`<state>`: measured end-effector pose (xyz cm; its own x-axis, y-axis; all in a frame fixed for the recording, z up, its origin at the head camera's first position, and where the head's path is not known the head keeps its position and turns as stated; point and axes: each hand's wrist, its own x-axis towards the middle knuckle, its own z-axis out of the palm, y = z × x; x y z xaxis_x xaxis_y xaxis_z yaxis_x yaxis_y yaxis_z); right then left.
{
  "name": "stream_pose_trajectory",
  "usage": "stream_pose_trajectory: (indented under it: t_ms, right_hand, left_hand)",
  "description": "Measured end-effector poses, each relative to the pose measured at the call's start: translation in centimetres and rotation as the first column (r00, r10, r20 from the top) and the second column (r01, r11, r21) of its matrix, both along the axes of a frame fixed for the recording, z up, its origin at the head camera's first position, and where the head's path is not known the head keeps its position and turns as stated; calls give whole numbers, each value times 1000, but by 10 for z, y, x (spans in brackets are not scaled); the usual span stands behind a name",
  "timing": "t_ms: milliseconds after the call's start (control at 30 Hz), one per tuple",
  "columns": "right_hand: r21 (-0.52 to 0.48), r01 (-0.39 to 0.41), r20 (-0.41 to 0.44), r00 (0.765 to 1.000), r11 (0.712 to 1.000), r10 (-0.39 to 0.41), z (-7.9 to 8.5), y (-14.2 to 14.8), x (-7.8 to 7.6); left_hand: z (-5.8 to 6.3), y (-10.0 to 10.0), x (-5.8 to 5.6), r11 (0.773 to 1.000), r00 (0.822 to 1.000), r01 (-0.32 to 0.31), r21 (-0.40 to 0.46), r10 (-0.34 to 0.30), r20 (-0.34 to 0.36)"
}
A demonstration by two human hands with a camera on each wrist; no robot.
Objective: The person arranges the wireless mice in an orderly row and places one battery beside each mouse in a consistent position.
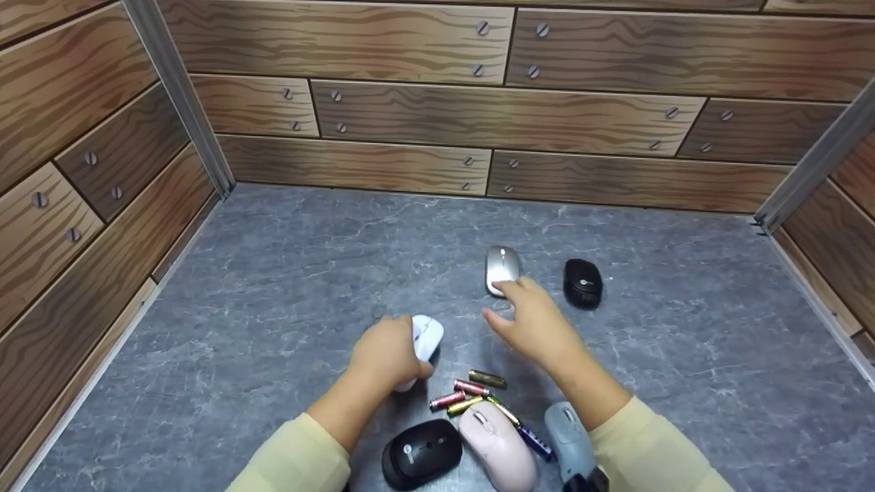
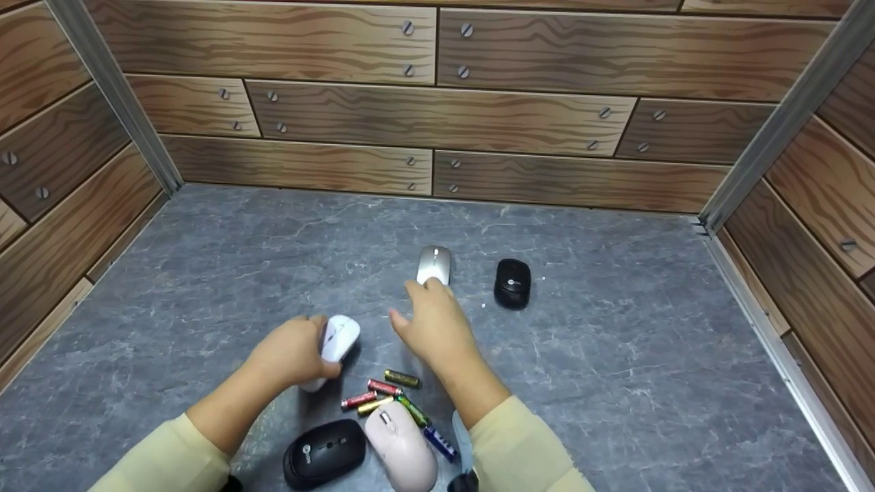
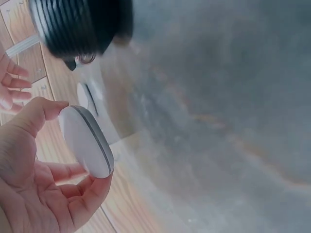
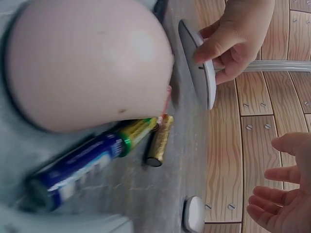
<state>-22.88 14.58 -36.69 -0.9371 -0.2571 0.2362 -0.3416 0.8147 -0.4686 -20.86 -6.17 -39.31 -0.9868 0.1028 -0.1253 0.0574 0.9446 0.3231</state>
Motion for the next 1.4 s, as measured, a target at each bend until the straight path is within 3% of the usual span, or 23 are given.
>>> stream_pose_trajectory:
  t_ms: [167,400,800,1100,1400]
  right_hand:
    - [-12,5,-8,1000,1000,-5,7,-7,-13]
    - [6,41,83,996,999,-41,17,-14,-32]
    - [31,81,137,987,996,-85,19,-22,-55]
    - [29,91,167,981,995,-95,19,-27,-65]
    - [67,70,178,981,995,-81,14,-30,-70]
  left_hand:
    - [7,2,-19,1000,1000,-21,8,21,-6]
    - [15,10,-49,997,997,-71,-3,71,-6]
    - [5,30,-101,978,975,-208,-8,208,78]
    - [-8,30,-126,962,958,-272,-23,273,87]
    - [-12,33,-140,954,949,-296,-44,299,103]
